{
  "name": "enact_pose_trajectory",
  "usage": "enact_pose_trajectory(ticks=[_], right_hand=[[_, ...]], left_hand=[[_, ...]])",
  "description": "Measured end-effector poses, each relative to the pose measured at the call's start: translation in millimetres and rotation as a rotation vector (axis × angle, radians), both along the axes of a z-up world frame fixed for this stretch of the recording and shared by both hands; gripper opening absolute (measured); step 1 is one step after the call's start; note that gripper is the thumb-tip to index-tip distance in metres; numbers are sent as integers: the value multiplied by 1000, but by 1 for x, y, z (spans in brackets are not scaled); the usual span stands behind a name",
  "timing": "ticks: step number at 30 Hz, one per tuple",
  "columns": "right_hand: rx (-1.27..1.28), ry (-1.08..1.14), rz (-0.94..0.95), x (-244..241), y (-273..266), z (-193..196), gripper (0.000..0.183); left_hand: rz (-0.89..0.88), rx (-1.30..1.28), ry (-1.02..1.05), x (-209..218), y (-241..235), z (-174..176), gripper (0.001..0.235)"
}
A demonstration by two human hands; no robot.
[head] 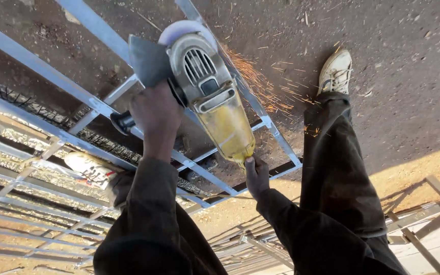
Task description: Using an angle grinder to smooth out weld joints on a metal frame structure.
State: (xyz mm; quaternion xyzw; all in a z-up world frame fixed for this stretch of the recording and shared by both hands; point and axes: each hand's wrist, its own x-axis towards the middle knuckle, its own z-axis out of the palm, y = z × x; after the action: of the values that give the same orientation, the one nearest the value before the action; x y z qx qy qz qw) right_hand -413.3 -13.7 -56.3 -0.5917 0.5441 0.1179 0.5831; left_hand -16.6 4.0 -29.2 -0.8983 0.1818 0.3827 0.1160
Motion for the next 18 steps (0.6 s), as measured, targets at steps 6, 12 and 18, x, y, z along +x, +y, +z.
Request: enact_pose_trajectory(ticks=[6, 12, 18], right_hand=[[62, -37, 19, 38, -24, 35, 56], [58, -49, -46, 55, -14, 34, 55], [61, -27, 81, 29, -35, 27, 58]], left_hand=[[6, 98, -5, 4, -2, 35, 13], [-64, 90, -19, 16, -8, 19, 7], [6, 93, -1, 2, 0, 28, 9]])
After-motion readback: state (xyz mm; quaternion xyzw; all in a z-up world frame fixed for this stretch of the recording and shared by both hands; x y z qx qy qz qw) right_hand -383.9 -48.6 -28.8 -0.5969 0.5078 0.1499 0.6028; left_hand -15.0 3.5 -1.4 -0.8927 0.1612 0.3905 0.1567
